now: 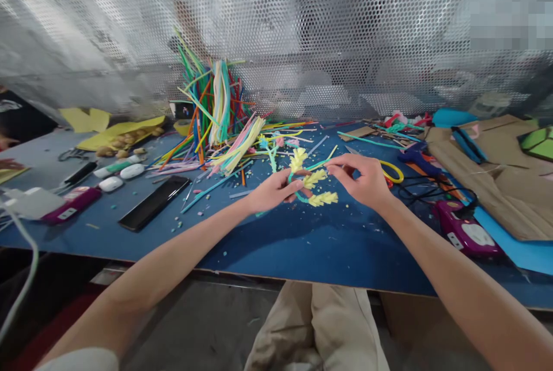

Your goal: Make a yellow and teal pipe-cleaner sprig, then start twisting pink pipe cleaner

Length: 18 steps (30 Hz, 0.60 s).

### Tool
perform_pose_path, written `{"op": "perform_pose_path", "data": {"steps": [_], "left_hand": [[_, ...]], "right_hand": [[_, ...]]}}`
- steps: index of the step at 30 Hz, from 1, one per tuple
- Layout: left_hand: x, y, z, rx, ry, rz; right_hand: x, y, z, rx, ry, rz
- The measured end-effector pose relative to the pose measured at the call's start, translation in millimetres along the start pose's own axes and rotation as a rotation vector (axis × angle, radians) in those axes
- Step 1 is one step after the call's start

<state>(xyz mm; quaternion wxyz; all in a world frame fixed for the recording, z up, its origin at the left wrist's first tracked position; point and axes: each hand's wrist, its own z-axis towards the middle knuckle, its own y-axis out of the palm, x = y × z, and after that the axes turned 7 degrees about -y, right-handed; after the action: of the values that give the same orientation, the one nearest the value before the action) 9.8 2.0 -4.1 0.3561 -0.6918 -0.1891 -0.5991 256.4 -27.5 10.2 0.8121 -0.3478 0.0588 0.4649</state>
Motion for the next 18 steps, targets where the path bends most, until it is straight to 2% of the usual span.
{"op": "perform_pose_path", "data": {"steps": [4, 13, 18], "left_hand": [[1, 2.0, -2, -0.054, 0.004, -0.003], [-5, 6.2, -2, -0.009, 0.032, 0.180], [-3, 9.2, -2, -0.006, 0.037, 0.215]], "right_hand": [[-1, 6, 0, 0.028, 0.074, -0.005], [-10, 15, 2, 0.036, -0.084, -0.047], [-9, 17, 1, 0.025, -0.095, -0.046]]}}
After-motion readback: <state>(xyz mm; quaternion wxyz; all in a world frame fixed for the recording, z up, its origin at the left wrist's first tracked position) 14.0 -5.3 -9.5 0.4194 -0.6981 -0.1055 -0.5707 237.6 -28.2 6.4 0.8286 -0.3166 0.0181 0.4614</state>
